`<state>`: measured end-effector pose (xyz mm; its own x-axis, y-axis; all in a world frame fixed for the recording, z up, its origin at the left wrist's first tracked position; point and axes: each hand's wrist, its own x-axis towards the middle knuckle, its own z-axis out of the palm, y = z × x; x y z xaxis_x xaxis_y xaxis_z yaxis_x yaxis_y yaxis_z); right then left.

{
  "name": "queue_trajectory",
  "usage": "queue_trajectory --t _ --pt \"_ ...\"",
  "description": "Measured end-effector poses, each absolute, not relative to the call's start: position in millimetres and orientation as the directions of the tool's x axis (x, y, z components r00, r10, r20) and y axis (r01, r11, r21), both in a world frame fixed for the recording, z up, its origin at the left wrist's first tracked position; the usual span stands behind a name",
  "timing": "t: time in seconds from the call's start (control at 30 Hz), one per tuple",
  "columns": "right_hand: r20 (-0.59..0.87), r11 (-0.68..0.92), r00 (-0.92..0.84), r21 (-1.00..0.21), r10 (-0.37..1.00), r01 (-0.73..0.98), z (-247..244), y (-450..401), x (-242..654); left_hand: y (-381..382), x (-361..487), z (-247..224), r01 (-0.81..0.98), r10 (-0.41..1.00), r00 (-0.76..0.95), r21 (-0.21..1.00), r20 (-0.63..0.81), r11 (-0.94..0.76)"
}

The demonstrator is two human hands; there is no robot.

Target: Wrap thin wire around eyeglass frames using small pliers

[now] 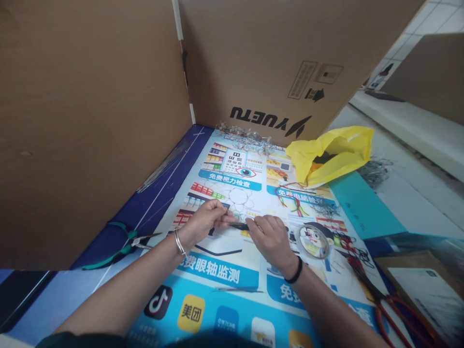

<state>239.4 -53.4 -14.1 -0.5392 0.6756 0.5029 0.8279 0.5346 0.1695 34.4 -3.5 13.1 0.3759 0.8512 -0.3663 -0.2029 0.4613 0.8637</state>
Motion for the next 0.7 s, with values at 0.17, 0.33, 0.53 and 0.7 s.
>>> queue_trajectory --t 0.17,0.33,0.53,0.7 --pt "0.491 0.539 -0.538 0.154 0.685 0.828 -14.2 -53.4 239.4 -3.6 34.5 11.5 -0.190 0.850 0.366 0.863 -0.379 0.467" --pt "0.507 0.548 -0.538 0.146 0.674 0.824 -13.9 -52.7 238.8 -2.3 33.7 8.5 -0.194 0.850 0.374 0.865 -0.371 0.463" --pt "0.517 0.545 -0.549 0.177 0.657 0.819 -12.9 -52.8 238.8 -2.3 34.8 10.7 -0.191 0.846 0.366 0.859 -0.387 0.475" --pt "0.506 0.552 -0.557 0.180 0.658 0.815 -13.6 -52.5 238.4 -2.5 35.1 7.2 -0.206 0.865 0.348 0.871 -0.361 0.446"
